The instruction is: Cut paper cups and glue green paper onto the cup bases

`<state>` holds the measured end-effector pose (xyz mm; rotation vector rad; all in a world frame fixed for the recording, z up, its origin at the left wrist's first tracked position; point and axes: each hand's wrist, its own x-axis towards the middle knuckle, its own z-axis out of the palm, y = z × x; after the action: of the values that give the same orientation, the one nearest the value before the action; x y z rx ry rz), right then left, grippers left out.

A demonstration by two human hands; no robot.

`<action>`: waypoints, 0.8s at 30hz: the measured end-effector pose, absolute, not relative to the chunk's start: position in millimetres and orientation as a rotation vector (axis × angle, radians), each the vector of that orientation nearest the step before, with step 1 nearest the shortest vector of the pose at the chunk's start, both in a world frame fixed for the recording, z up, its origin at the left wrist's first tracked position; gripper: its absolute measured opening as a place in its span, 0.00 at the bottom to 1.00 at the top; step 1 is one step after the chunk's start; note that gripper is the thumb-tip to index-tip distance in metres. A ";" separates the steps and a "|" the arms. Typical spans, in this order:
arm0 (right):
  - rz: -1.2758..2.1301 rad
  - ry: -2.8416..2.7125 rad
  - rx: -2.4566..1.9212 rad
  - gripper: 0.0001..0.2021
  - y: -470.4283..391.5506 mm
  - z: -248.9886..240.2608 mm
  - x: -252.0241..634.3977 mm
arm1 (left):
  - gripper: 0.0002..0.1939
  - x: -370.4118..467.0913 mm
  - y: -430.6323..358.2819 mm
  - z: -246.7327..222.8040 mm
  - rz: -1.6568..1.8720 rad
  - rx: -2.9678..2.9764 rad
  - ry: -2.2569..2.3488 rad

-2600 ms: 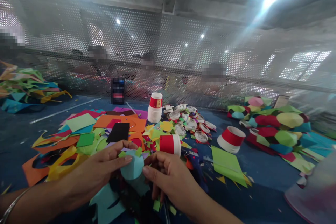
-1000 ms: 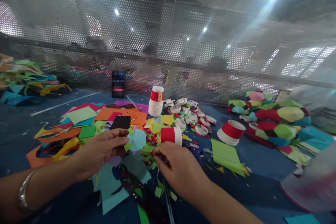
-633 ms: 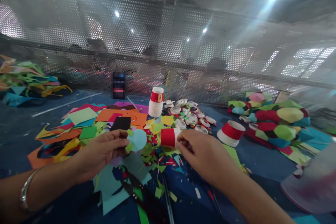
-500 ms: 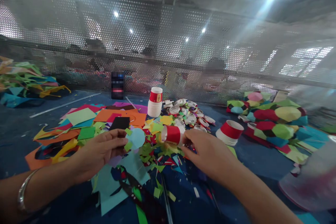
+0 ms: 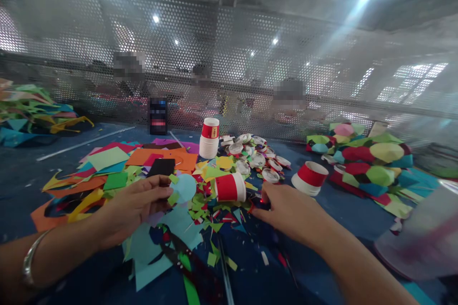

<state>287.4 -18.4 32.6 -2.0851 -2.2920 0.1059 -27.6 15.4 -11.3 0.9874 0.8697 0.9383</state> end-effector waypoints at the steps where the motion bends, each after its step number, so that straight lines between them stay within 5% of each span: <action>1: 0.127 -2.291 -2.079 0.13 -18.3 31.1 287.6 | 0.15 -27.5 15.3 -11.2 0.934 0.987 0.870; 24: 0.085 -2.051 -1.939 0.10 -9.6 35.9 281.8 | 0.12 -24.5 4.8 -7.2 0.851 1.081 0.767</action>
<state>281.8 -9.6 35.9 -1.9386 -2.0512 0.0852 -24.5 4.8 -7.2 1.0808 0.7667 0.8511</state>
